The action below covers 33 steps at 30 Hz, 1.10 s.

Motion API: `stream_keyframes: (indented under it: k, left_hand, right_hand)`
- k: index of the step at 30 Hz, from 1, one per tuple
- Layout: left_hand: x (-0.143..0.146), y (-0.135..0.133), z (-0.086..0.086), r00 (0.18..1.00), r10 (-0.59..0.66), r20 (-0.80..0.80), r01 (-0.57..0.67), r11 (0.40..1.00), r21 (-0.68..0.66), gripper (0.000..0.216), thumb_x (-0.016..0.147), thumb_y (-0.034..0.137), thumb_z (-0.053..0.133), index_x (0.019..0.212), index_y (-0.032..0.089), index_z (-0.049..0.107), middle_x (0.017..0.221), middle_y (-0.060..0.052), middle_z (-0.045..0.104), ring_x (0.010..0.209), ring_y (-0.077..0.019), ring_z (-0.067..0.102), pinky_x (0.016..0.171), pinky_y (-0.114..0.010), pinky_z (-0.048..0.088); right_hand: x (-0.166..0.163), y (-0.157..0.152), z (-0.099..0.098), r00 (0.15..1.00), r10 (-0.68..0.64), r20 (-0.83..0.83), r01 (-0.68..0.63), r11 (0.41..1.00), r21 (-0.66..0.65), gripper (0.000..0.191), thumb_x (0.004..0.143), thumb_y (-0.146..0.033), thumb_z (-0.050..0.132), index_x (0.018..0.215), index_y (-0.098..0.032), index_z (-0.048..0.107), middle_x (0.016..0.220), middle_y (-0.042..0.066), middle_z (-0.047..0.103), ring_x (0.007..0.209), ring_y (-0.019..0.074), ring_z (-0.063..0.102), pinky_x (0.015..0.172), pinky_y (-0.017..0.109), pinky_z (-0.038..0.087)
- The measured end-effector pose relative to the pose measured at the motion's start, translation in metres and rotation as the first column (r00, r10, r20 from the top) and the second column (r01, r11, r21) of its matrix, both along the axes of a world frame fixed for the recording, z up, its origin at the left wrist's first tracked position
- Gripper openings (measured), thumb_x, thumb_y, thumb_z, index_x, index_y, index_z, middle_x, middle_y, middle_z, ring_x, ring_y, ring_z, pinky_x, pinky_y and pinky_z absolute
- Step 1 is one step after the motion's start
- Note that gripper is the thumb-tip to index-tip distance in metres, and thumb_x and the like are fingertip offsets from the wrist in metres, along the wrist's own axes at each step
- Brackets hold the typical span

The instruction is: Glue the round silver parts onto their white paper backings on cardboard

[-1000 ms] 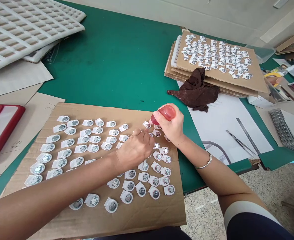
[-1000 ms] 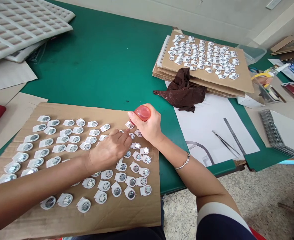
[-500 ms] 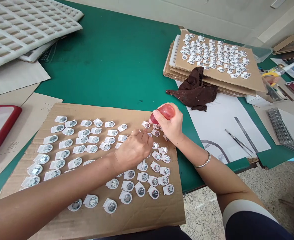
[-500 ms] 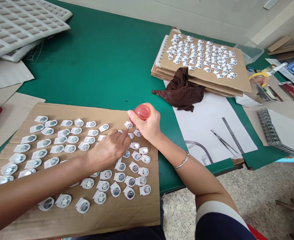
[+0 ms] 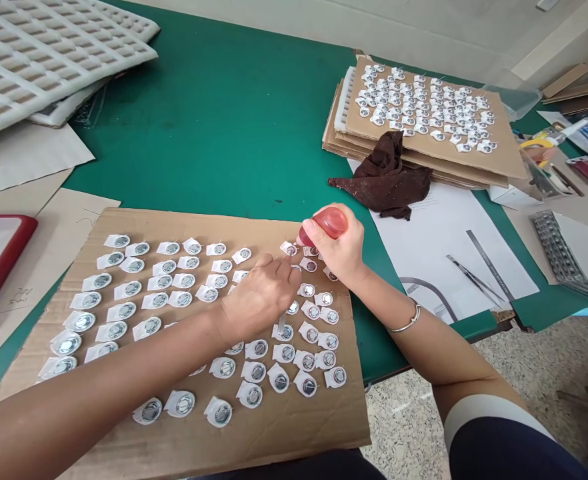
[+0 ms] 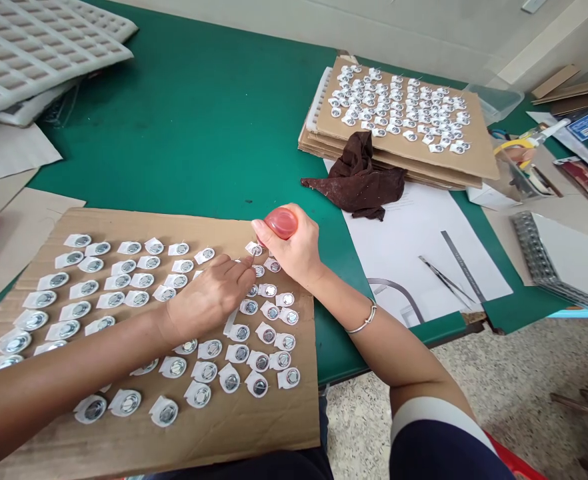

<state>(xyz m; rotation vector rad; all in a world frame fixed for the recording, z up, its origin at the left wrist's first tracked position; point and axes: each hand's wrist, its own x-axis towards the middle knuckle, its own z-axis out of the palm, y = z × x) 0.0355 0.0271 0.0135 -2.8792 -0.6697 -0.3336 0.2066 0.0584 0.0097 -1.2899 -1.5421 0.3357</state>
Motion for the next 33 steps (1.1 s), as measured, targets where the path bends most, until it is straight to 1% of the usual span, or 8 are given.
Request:
stream_keyframes:
  k: [4,6,8,11,16,20,23,33]
  left_hand:
    - [-0.002,0.004,0.003,0.999,0.013,0.033,-0.011,0.999,-0.046,0.024,0.072,-0.004,0.034,0.075,0.011,0.053,0.070,-0.010,0.056,0.062,-0.0214,0.052,0.059,-0.035,0.042]
    - [-0.003,0.006,0.006,0.999,0.033,0.041,-0.029,0.994,-0.110,0.024,0.072,-0.004,0.034,0.074,0.013,0.052,0.070,-0.008,0.056,0.061,-0.0197,0.050,0.060,-0.034,0.042]
    - [-0.005,0.008,0.010,0.998,0.058,0.034,-0.049,0.977,-0.208,0.024,0.069,-0.004,0.034,0.073,0.014,0.050,0.069,-0.006,0.055,0.059,-0.0174,0.048,0.060,-0.033,0.041]
    - [-0.007,0.011,0.014,0.995,0.089,0.044,-0.068,0.935,-0.348,0.024,0.067,-0.003,0.035,0.075,0.014,0.050,0.068,-0.004,0.054,0.056,-0.0148,0.045,0.059,-0.031,0.040]
    - [-0.012,0.017,0.016,0.971,0.145,0.191,-0.030,0.865,-0.501,0.017,0.080,0.006,0.039,0.084,0.012,0.055,0.069,-0.004,0.055,0.063,-0.0159,0.051,0.061,-0.030,0.040]
    - [-0.015,0.022,0.017,0.952,0.187,0.243,0.002,0.790,-0.613,0.018,0.087,0.011,0.039,0.090,0.013,0.057,0.071,-0.004,0.058,0.066,-0.0148,0.055,0.061,-0.029,0.040]
    - [-0.016,0.024,0.018,0.945,0.186,0.270,0.035,0.760,-0.649,0.015,0.088,0.011,0.041,0.089,0.014,0.056,0.071,-0.002,0.057,0.063,-0.0132,0.053,0.059,-0.028,0.038]
    - [-0.017,0.026,0.021,0.931,0.215,0.296,0.047,0.732,-0.680,0.014,0.086,0.011,0.042,0.082,0.014,0.055,0.067,-0.001,0.054,0.058,-0.0107,0.048,0.055,-0.026,0.036]
  right_hand:
    - [0.001,0.000,-0.001,1.000,0.003,0.027,-0.004,1.000,0.029,0.026,0.076,-0.043,0.066,0.076,-0.021,0.052,0.075,0.001,0.060,0.066,0.0148,0.057,0.062,0.031,0.049]
    - [0.001,0.000,-0.002,0.999,0.001,0.044,-0.002,0.999,0.032,0.026,0.076,-0.044,0.065,0.076,-0.021,0.051,0.075,0.001,0.060,0.067,0.0153,0.057,0.063,0.032,0.050]
    - [0.001,0.000,-0.002,0.998,-0.002,0.059,0.000,0.999,0.033,0.027,0.076,-0.045,0.064,0.076,-0.021,0.051,0.076,0.002,0.060,0.068,0.0157,0.057,0.064,0.033,0.050]
    - [0.002,0.000,-0.002,0.997,0.005,0.079,-0.008,0.999,0.042,0.027,0.077,-0.045,0.063,0.077,-0.022,0.050,0.077,0.001,0.060,0.068,0.0155,0.057,0.065,0.033,0.050]
    - [0.003,-0.001,-0.001,0.996,0.025,0.087,-0.030,0.998,0.058,0.026,0.077,-0.043,0.064,0.077,-0.022,0.049,0.076,0.001,0.060,0.068,0.0151,0.057,0.064,0.032,0.050]
    - [0.004,-0.001,-0.001,0.996,0.034,0.088,-0.041,0.996,0.079,0.026,0.076,-0.041,0.066,0.077,-0.021,0.049,0.075,0.001,0.059,0.067,0.0146,0.057,0.063,0.032,0.050]
    - [0.005,-0.002,-0.001,0.994,0.031,0.102,-0.038,0.997,0.070,0.027,0.076,-0.043,0.065,0.077,-0.021,0.049,0.075,0.001,0.059,0.067,0.0150,0.057,0.063,0.032,0.050]
    - [0.004,-0.002,-0.001,0.994,0.056,0.094,-0.062,0.996,0.064,0.026,0.076,-0.043,0.064,0.077,-0.022,0.048,0.075,0.001,0.060,0.067,0.0151,0.057,0.063,0.033,0.050]
